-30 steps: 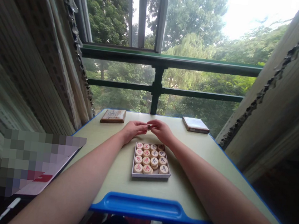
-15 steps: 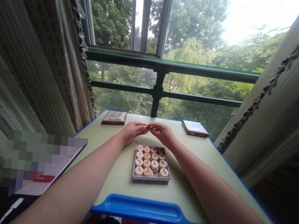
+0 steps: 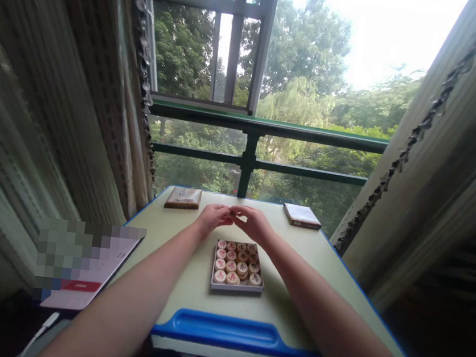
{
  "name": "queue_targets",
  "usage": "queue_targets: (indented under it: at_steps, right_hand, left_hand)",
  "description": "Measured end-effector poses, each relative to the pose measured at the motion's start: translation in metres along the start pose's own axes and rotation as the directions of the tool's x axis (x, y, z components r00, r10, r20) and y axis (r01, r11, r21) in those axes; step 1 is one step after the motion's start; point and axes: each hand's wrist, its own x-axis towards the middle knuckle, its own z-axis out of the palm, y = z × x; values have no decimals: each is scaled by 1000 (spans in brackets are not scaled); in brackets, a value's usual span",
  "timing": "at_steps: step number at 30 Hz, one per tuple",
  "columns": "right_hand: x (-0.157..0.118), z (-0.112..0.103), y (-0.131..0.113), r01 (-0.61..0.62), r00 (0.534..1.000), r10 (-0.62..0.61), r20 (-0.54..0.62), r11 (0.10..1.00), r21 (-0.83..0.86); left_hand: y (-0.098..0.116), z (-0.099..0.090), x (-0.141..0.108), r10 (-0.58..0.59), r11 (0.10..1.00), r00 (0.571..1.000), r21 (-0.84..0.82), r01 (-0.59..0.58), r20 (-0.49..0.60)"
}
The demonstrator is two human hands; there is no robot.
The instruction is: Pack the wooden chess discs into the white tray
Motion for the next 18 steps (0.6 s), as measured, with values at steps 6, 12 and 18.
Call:
queue_targets:
  at_steps: [6, 12, 18]
  right_hand:
    - [8, -23, -29, 25, 1000, -25, 7, 999, -48]
    - [-29, -49, -66, -4, 997, 5, -78, 1000, 18]
    - [-77, -49, -102, -40, 987, 40, -158, 999, 0]
  left_hand:
    - [34, 18, -18, 5, 997, 999, 79, -3, -35]
    - [49, 46, -66, -43, 995, 999, 92, 41, 19]
    - [38, 57, -121, -31, 995, 999, 96, 28, 38]
